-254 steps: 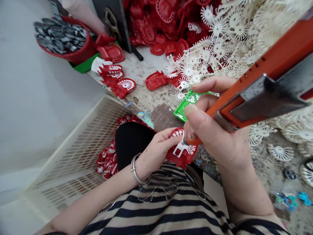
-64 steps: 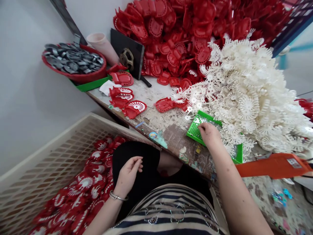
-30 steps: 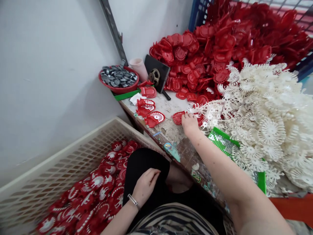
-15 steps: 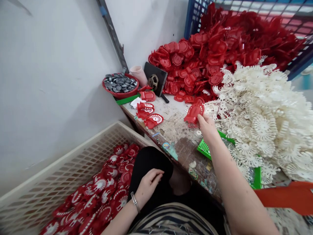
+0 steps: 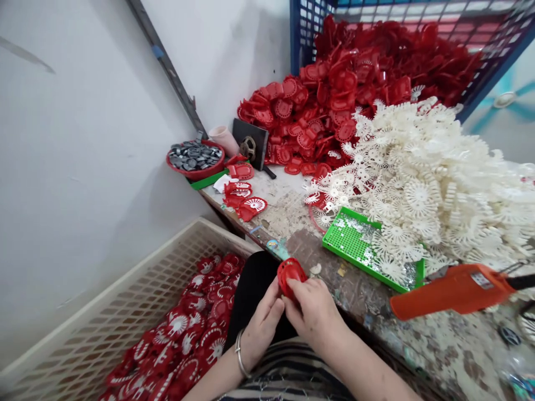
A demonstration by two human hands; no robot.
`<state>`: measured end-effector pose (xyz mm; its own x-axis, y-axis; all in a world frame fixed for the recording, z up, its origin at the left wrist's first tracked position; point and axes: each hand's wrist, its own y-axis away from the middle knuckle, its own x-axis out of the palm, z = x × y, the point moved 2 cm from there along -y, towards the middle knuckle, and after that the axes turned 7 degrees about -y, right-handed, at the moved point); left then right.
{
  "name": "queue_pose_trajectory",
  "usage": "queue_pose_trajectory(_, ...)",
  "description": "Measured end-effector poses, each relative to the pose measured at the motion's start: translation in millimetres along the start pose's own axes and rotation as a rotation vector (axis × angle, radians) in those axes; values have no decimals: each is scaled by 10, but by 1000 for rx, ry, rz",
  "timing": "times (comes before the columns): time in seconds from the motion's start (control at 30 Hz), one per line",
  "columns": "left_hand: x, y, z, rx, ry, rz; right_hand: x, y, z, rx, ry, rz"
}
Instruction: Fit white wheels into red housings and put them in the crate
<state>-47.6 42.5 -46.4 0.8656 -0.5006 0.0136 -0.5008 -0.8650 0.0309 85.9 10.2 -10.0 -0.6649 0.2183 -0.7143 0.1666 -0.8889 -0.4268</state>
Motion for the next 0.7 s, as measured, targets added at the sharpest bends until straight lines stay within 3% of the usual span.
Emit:
queue_pose_trajectory(0.1, 49, 59, 1, -61, -13, -30, 31, 70, 60, -21, -17, -18)
queue_pose_trajectory(0.2, 54, 122, 49, -133, 9, -81, 35, 97, 165, 48, -110, 48)
queue_pose_trajectory(0.4, -13, 212, 98, -258, -161, -290, 49, 179, 290, 213, -416, 156)
queue_pose_trajectory(0.53, -39, 223, 113, -180, -307, -244, -100, 246, 264, 199, -432, 31)
queue_pose_trajectory(0.7, -179, 184, 391, -1, -522, -219, -589, 500, 181, 191, -322, -183)
